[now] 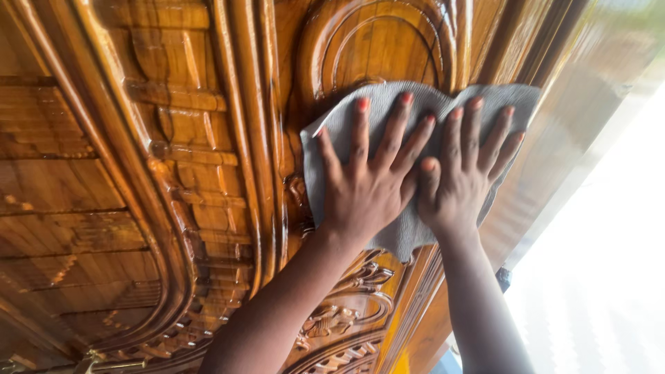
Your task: The person wipes the surface of a large, ornately carved wooden door using a gray cloth. They systematically clean the flat panels and the recessed carved details, moving the cloth back and forth across the door's surface.
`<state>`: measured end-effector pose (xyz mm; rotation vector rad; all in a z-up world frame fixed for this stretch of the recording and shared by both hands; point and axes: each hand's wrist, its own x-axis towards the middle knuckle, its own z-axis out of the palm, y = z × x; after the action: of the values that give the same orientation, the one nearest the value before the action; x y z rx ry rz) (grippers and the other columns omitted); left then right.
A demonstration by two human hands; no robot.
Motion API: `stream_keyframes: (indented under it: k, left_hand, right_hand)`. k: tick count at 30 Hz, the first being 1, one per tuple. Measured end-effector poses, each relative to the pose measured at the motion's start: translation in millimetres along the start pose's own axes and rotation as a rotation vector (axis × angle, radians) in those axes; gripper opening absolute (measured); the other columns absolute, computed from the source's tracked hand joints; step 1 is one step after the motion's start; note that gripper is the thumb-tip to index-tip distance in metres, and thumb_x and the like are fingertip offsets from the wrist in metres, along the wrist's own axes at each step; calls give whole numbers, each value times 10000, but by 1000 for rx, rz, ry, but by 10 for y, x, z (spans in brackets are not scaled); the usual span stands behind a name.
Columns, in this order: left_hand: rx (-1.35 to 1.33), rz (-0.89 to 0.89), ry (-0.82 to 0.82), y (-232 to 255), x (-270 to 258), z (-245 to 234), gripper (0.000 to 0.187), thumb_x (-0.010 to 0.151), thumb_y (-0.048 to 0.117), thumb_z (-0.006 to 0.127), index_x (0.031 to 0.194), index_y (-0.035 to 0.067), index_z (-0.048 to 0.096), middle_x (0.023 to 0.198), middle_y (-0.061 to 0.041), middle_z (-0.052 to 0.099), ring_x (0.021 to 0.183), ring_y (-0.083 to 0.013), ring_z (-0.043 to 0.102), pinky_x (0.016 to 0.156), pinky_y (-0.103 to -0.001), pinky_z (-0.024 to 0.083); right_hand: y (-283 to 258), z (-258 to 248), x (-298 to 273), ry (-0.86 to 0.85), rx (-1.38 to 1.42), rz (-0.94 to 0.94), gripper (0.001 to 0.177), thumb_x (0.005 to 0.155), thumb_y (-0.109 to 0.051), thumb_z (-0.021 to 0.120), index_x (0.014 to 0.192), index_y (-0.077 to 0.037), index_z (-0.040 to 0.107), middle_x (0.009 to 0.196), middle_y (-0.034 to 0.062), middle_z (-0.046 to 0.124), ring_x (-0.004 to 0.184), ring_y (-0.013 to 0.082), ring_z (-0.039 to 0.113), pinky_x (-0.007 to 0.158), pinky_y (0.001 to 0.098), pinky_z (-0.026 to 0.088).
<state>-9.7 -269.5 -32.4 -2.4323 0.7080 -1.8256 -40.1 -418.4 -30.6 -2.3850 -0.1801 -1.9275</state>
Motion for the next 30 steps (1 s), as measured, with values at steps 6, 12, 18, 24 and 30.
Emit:
stream_keyframes:
  k: [6,12,18,24,30]
  left_hand:
    - [113,-17,46,202,-383,115,618,1153,629,123,1714,372,82,1772,26,26,1598,-396,56,1182,-781,-11]
    - [116,-18,-28,528,-1176,413,607,1131,567,121,1693,339,154,1741,-21,169,1592,-317,120,1259,-588,-5]
    - [98,16,-45,789,-2106,793,592,1120,522,160,1685,344,141,1737,-28,136,1599,-279,114,1282,-514,-19]
    - [95,61,-50,904,-2922,960,606,1104,581,165,1670,366,125,1748,-16,70,1595,-265,78,1276,-519,-48]
    - [63,66,-75,915,-3088,1006,659,1078,666,107,1668,375,75,1745,9,29,1601,-263,15,1259,-530,-118]
  right_hand:
    - [126,112,-458,-1,69,-86,694,1135,-521,132,1637,-72,302,1702,163,263,1587,484,118,1301,611,26]
    - [112,300,-1243,-21,70,-79,674,1128,-512,150,1627,-79,284,1704,149,244,1582,486,113,1287,622,19]
    - [128,510,-2252,-67,78,-80,683,1117,-521,230,1624,-65,275,1694,163,227,1562,510,106,1256,669,18]
    - [213,714,-3217,-133,50,-113,797,1064,-642,299,1621,-73,271,1712,176,131,1555,525,54,1242,683,11]
    - [330,741,-3503,-286,43,-94,911,1009,-746,273,1599,-52,268,1718,175,56,1539,535,-11,1220,689,-20]
